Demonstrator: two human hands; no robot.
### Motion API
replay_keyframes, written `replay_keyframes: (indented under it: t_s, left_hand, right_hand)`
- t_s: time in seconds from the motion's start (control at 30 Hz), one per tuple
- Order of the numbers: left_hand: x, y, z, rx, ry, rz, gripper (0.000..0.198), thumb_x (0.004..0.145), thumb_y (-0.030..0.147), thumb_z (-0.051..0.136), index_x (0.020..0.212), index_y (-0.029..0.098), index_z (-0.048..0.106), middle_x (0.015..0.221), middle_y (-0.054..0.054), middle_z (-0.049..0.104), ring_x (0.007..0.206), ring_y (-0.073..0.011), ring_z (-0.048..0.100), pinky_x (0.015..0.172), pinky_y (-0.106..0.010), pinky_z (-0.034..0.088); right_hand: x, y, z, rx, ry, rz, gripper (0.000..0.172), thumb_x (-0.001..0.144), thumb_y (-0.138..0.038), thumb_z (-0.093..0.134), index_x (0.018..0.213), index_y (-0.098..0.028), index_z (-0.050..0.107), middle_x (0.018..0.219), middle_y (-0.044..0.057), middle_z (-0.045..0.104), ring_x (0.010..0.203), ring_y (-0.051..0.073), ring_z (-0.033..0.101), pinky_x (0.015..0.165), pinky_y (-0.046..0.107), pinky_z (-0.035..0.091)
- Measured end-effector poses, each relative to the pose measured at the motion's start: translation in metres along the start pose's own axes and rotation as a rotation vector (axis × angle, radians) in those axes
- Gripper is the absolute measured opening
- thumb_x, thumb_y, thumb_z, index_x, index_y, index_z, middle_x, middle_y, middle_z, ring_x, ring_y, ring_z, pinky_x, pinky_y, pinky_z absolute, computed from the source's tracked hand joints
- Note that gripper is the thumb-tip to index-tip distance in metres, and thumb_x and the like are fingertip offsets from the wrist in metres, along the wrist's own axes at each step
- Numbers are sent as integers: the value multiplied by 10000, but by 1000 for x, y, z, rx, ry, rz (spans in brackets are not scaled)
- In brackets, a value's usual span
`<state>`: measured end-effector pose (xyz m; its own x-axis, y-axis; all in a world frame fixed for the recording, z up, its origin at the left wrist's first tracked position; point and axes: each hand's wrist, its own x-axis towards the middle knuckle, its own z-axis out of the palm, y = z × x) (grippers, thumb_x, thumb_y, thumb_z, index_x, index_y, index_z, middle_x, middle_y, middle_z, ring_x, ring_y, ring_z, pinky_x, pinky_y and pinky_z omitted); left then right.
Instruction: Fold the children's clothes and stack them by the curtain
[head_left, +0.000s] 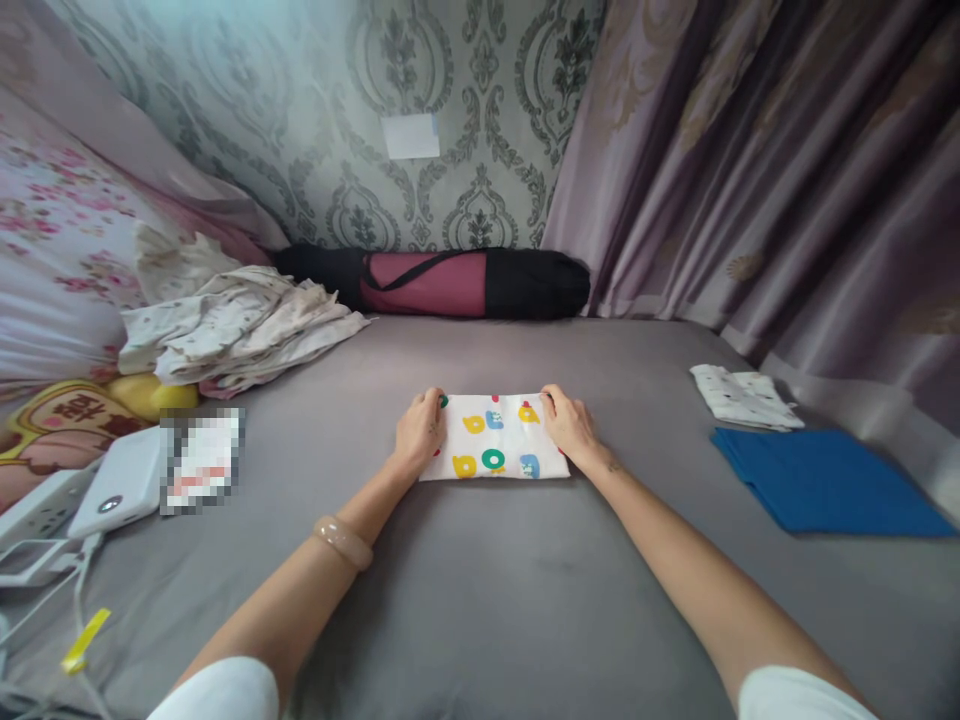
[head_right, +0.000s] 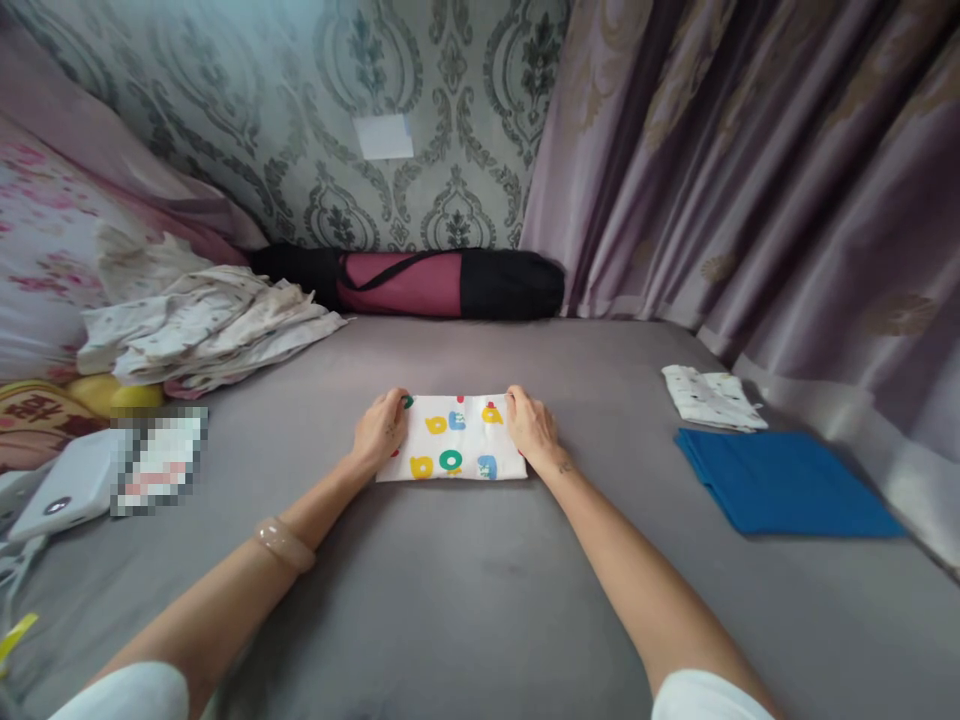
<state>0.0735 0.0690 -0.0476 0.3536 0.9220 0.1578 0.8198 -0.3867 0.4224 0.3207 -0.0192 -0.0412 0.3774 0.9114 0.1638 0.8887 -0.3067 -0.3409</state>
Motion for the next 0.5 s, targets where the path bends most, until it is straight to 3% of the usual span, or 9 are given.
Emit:
replay_keyframes:
  t_s: [0.3, 0.43, 0.5]
  left_hand:
    - [1, 5, 4, 90, -40, -72, 285, 999, 292, 256, 1151, 175, 467, 1104, -145, 621, 938, -239, 626, 691, -309, 440]
    - [-1, 8, -6, 173, -17, -122, 323, 987, 328, 306, 1180, 128, 469, 1130, -172, 583, 921, -259, 630, 697, -329, 458]
    - [-7, 11, -12, 238, 30, -60, 334, 982, 340, 323, 1175, 124, 487, 1167, -179, 560, 964, -262, 617, 746, -336, 465]
  right_hand:
    - [2, -1, 6, -71, -50, 64, 385, 997, -383, 333, 1244, -194, 560, 996, 132, 717, 913, 251, 676, 744, 316, 436]
    - [4, 4, -1, -30, -99, 91, 353, 988, -323, 359, 1218, -189, 590, 1051, 132, 708, 970, 243, 664, 782, 312, 449]
    - [0, 3, -9, -49, -87, 95, 367, 983, -258, 331, 1232, -167, 585, 1074, 146, 696, 979, 251, 657, 788, 326, 458]
